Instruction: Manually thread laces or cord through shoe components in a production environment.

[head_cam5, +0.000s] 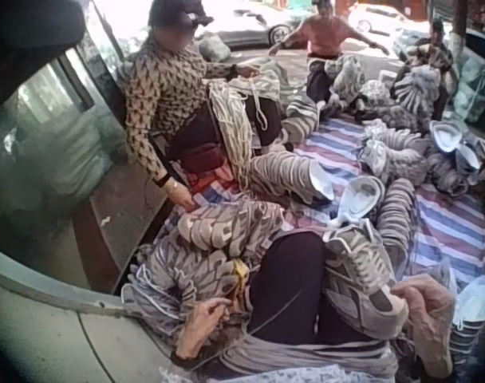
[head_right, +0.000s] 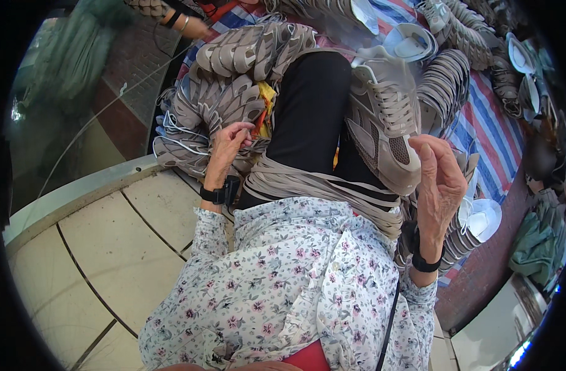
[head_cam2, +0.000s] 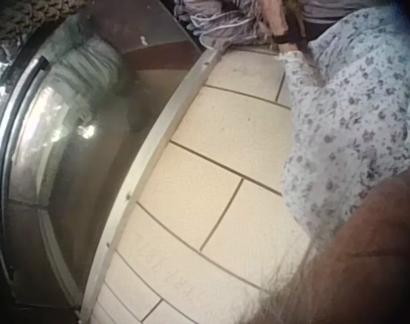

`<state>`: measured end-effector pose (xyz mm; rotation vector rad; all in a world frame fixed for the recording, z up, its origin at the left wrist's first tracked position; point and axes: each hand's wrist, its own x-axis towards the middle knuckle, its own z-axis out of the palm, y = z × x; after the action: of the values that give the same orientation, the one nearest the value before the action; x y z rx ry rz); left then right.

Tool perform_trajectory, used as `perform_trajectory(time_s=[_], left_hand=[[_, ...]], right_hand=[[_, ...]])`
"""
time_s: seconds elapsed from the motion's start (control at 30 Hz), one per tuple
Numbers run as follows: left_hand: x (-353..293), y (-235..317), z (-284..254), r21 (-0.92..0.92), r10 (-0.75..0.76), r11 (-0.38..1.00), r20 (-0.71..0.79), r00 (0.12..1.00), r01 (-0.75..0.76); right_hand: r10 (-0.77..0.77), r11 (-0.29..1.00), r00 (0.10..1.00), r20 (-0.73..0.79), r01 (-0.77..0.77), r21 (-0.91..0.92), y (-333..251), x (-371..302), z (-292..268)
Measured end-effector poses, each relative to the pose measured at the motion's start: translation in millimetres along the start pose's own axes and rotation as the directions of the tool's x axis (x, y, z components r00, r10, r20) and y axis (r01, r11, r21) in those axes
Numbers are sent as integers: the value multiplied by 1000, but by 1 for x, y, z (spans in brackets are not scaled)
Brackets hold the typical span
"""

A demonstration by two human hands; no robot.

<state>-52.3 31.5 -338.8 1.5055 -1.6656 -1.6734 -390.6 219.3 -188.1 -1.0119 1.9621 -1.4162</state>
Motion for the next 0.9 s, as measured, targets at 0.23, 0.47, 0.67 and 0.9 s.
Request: perform_trajectory(time_s=[0.23,0.47,0.67,0.9], left_hand=[[-3,0,3,-61,-18,998,3,1000,18],[22,51,12,89,183,980,-40,982,-179],[44,139,55,177,484,866,-61,873,-468],[73,189,112,328,725,639,43,687,-696]], right_hand=[[-70,996,997,-12,69,-47,4,4,2],[-31,999,998,-47,29,-35,10,13,-6],[-78,996,996,-38,76,-52,17,18,-11],[1,986,994,-111,-20,-166,41,16,-20]])
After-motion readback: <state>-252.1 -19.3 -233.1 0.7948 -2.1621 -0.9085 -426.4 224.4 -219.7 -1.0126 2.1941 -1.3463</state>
